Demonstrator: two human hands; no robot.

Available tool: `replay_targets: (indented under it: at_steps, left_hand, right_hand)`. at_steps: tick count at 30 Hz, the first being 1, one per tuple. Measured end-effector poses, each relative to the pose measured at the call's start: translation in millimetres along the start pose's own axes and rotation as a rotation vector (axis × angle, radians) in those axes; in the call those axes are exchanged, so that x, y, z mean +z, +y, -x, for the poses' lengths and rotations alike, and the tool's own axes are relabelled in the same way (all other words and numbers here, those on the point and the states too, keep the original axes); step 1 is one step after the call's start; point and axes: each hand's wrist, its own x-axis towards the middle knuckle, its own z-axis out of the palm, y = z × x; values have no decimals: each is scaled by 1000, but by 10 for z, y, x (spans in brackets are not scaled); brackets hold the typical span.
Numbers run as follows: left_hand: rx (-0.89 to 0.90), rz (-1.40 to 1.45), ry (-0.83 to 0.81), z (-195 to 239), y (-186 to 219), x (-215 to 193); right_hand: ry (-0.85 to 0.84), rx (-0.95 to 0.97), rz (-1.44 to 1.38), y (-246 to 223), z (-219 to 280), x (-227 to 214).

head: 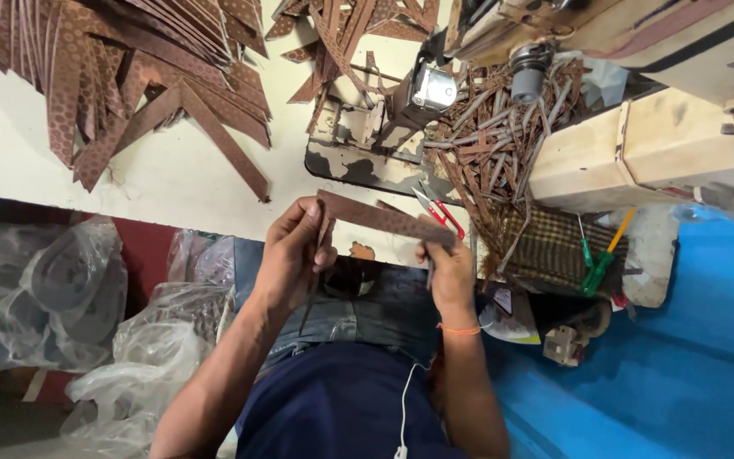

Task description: Trimming excess material from brown leather strips using a pair of scissors.

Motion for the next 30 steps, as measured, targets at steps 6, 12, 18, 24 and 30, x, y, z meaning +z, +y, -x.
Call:
replay_targets:
  at_steps: [6,12,18,24,30]
  left_hand:
    - [-93,-203,82,-22,-298,132]
    - [-21,-532,112,-98,-550,178]
    - [-32,-657,131,-110,-502,155]
    - [301,-934,90,-289,-437,26]
    - [70,-729,5,-273,-517,40]
  right_hand:
    - [-79,-168,-258,-323,78,530]
    - [56,-24,-147,-234,179,790]
    - [145,15,-358,-232,216,844]
    - [26,156,-89,-441,503,799]
    - [-181,27,159,-1033,437,552]
